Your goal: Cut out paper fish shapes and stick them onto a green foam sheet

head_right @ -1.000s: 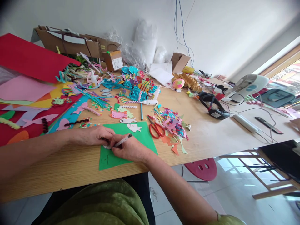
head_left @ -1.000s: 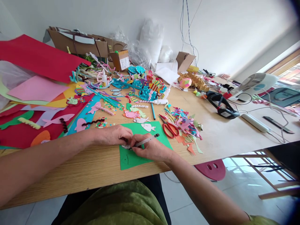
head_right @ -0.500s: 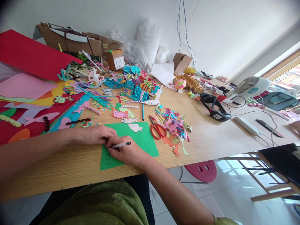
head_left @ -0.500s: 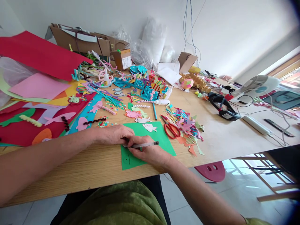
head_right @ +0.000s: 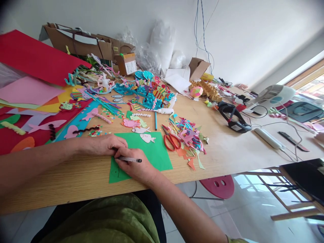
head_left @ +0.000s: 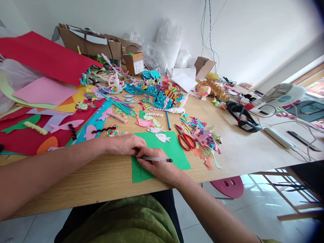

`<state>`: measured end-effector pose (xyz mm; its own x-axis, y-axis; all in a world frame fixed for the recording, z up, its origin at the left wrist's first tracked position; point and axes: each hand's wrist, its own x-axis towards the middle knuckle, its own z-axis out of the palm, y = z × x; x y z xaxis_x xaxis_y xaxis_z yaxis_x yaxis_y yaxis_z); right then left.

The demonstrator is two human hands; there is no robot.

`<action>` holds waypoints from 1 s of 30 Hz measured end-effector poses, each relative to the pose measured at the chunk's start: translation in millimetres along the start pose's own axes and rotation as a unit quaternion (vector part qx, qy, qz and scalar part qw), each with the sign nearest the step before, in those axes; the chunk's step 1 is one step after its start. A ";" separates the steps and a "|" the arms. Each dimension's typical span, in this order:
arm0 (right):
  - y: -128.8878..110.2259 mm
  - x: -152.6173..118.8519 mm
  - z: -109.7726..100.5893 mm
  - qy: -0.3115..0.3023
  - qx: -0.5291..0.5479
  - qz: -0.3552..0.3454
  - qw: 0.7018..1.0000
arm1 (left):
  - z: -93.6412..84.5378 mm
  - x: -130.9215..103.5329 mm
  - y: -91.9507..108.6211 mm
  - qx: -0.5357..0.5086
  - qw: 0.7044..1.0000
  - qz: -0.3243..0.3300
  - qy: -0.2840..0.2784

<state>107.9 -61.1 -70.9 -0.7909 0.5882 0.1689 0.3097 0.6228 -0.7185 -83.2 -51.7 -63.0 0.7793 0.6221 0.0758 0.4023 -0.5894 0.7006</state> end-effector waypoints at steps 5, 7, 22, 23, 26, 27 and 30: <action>-2.7 -1.1 -3.9 -0.010 0.034 0.010 0.999 | 0.5 0.1 -0.2 -0.001 1.000 -0.002 -0.001; -4.9 -2.0 -6.9 -0.019 0.045 0.019 0.999 | 0.4 0.0 -0.1 0.000 1.000 -0.003 -0.002; -7.5 -13.2 -20.1 -0.027 0.049 0.050 0.997 | 2.6 -2.4 1.3 0.034 0.999 -0.019 -0.025; -6.6 -13.8 -19.9 -0.027 0.051 0.047 0.997 | 3.1 -2.8 2.0 0.036 0.999 -0.022 -0.023; -4.6 -15.0 -19.3 -0.021 0.046 0.045 0.998 | 4.5 -4.0 3.7 0.040 0.999 -0.028 -0.019; -4.1 -15.3 -19.2 -0.019 0.044 0.043 0.998 | 4.8 -4.2 3.9 0.042 0.999 -0.029 -0.019; -2.8 -16.7 -19.3 -0.014 0.041 0.039 0.998 | 5.2 -4.6 3.1 0.051 0.998 -0.027 -0.017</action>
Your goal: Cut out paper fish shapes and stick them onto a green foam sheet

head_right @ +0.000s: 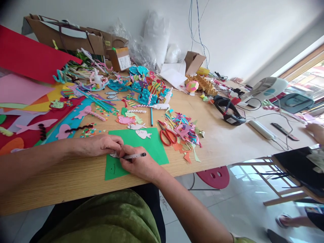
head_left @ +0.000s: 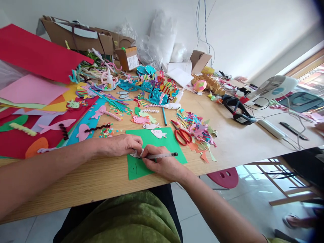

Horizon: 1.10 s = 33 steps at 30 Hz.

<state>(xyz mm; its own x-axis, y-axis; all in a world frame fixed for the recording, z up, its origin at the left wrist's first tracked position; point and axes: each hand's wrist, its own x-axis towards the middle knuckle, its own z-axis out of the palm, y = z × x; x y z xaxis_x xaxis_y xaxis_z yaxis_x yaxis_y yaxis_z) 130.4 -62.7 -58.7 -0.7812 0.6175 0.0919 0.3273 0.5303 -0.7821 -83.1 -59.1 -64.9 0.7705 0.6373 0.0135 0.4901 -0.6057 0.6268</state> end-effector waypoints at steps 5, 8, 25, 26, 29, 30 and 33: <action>0.7 -3.3 -1.4 -0.001 0.006 0.012 1.000 | 1.0 0.1 -3.2 0.006 1.000 0.001 0.001; 0.3 -4.3 -2.5 -0.002 0.002 0.021 1.000 | 1.6 0.1 -3.7 0.005 1.000 0.004 0.000; 0.8 -4.3 -5.4 0.013 0.016 0.041 0.999 | 4.2 -0.7 -5.5 -0.027 0.999 -0.023 0.002; 0.5 -4.3 -5.5 0.014 0.016 0.041 0.999 | 4.6 -0.8 -6.6 -0.022 1.000 -0.022 0.000; -0.3 -4.1 -5.3 0.016 0.015 0.036 0.999 | 5.8 -1.0 -10.3 -0.004 1.000 -0.006 -0.007; -0.6 -3.9 -5.1 0.016 0.015 0.034 0.999 | 5.8 -1.0 -10.9 -0.001 1.000 -0.003 -0.009; -1.5 -3.1 -4.1 0.016 0.012 0.034 0.999 | 5.1 -0.9 -9.9 -0.001 1.000 -0.005 -0.011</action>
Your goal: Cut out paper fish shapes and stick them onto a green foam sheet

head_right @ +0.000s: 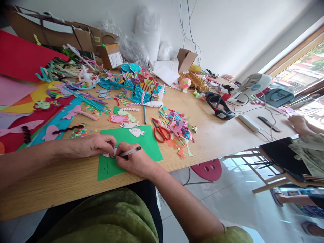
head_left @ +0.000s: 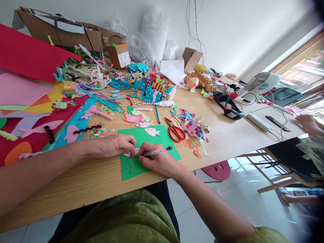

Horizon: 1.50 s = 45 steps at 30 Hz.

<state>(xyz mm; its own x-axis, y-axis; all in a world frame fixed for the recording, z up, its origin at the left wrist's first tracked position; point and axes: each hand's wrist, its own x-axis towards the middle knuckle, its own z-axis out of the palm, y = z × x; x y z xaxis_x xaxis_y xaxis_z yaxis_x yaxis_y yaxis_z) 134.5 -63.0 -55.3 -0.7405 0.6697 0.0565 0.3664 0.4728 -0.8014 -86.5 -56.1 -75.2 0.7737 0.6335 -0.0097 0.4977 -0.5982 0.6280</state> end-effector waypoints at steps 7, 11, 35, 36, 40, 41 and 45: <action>0.1 1.8 3.4 0.002 -0.004 -0.002 1.000 | -0.9 0.5 3.3 -0.003 1.000 -0.003 0.006; 0.7 0.6 4.4 0.007 -0.002 0.003 1.000 | -1.3 1.0 3.7 -0.014 1.000 0.007 0.021; 0.1 0.8 2.0 0.001 -0.013 0.006 1.000 | -2.7 0.8 5.9 -0.020 1.000 -0.004 0.010; 0.0 0.7 2.6 0.002 -0.014 0.003 1.000 | -2.6 0.8 5.7 -0.018 1.000 -0.003 0.011; -0.1 0.2 4.2 0.007 -0.005 -0.007 1.000 | -2.0 0.7 4.8 -0.013 1.000 0.000 0.013; -0.1 0.2 4.3 0.008 -0.004 -0.006 1.000 | -1.8 0.7 4.5 -0.011 1.000 0.001 0.014; -0.4 1.1 3.8 0.004 0.002 0.000 1.000 | -1.1 0.6 2.6 -0.007 1.000 0.011 0.016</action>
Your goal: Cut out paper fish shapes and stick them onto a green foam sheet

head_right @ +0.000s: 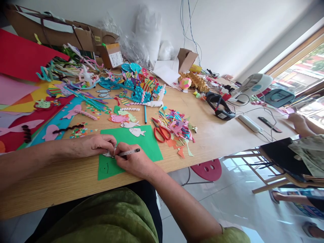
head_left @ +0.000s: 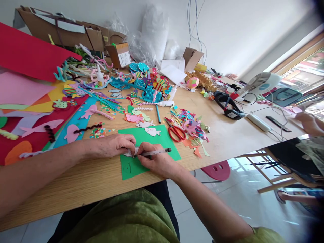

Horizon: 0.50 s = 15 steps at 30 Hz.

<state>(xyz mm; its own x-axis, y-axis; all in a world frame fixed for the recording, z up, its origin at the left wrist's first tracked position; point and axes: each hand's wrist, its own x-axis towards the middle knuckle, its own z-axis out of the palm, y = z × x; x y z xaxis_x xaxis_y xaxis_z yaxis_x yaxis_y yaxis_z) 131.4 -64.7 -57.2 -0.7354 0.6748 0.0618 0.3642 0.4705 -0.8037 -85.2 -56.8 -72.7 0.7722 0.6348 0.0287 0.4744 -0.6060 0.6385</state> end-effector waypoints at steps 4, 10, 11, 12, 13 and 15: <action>1.7 1.0 -0.5 0.003 0.011 -0.001 1.000 | 0.9 -0.1 -1.8 0.005 1.000 0.012 0.000; 6.6 0.5 -2.5 0.013 0.018 -0.001 1.000 | -1.5 0.3 3.6 0.017 1.000 0.001 -0.005; 7.1 0.6 -3.1 0.012 0.021 0.002 1.000 | -2.0 0.3 4.9 0.020 1.000 -0.002 -0.006; 7.6 0.7 -3.9 0.011 0.022 0.005 1.000 | -2.2 0.1 5.9 0.021 1.000 -0.005 -0.007; 8.0 0.9 -4.7 0.011 0.022 0.009 1.000 | -2.2 -0.1 6.5 0.020 1.000 -0.006 -0.007; 9.1 1.1 -6.3 0.011 0.024 0.018 0.999 | -1.4 -0.5 6.5 0.016 1.000 -0.008 -0.005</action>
<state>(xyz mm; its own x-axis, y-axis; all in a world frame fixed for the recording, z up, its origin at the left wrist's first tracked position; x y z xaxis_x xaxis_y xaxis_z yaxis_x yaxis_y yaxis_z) 137.5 -56.1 -60.8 -0.7098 0.7029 0.0453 0.3614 0.4187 -0.8331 -83.1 -60.4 -67.4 0.7683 0.6400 0.0104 0.5006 -0.6110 0.6133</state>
